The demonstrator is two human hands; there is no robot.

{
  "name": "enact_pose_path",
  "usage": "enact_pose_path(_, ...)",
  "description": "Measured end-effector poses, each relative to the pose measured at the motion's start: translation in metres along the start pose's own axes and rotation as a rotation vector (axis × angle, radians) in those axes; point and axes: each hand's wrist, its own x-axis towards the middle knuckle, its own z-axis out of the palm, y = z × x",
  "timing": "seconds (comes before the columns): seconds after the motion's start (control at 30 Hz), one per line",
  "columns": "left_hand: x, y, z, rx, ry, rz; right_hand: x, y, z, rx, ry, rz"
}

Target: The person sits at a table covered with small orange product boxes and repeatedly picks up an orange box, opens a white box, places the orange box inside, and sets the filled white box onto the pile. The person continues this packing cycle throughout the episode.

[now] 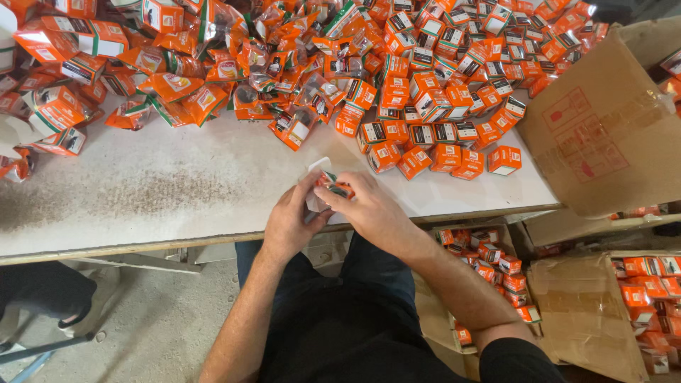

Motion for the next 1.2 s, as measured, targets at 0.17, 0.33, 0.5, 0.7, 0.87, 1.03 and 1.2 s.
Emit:
enact_pose_path(0.17, -0.002, -0.002, 0.001, -0.013, -0.013, 0.009, 0.017, -0.002, -0.007, 0.015, -0.125, 0.017)
enact_pose_path(0.33, -0.003, 0.002, 0.0, 0.027, 0.048, 0.114, 0.012, 0.018, 0.001, -0.005, -0.127, -0.007)
enact_pose_path(0.5, -0.001, 0.006, -0.001, 0.08, 0.035, 0.13, -0.008, 0.026, 0.021, 0.094, 0.055, 0.07)
enact_pose_path(0.7, -0.008, 0.002, 0.006, 0.215, 0.069, 0.166, -0.019, 0.022, 0.029, -0.094, 0.084, 0.037)
enact_pose_path(0.87, -0.019, 0.002, 0.011, 0.241, 0.1, 0.135, -0.013, 0.025, 0.025, -0.129, 0.023, 0.033)
enact_pose_path(1.03, -0.017, 0.001, 0.012, 0.322, 0.141, 0.215, -0.019, 0.021, 0.036, 0.064, 0.006, 0.126)
enact_pose_path(1.2, -0.021, 0.001, 0.013, 0.162, 0.239, 0.132, -0.024, 0.02, 0.041, 0.115, 0.079, 0.13)
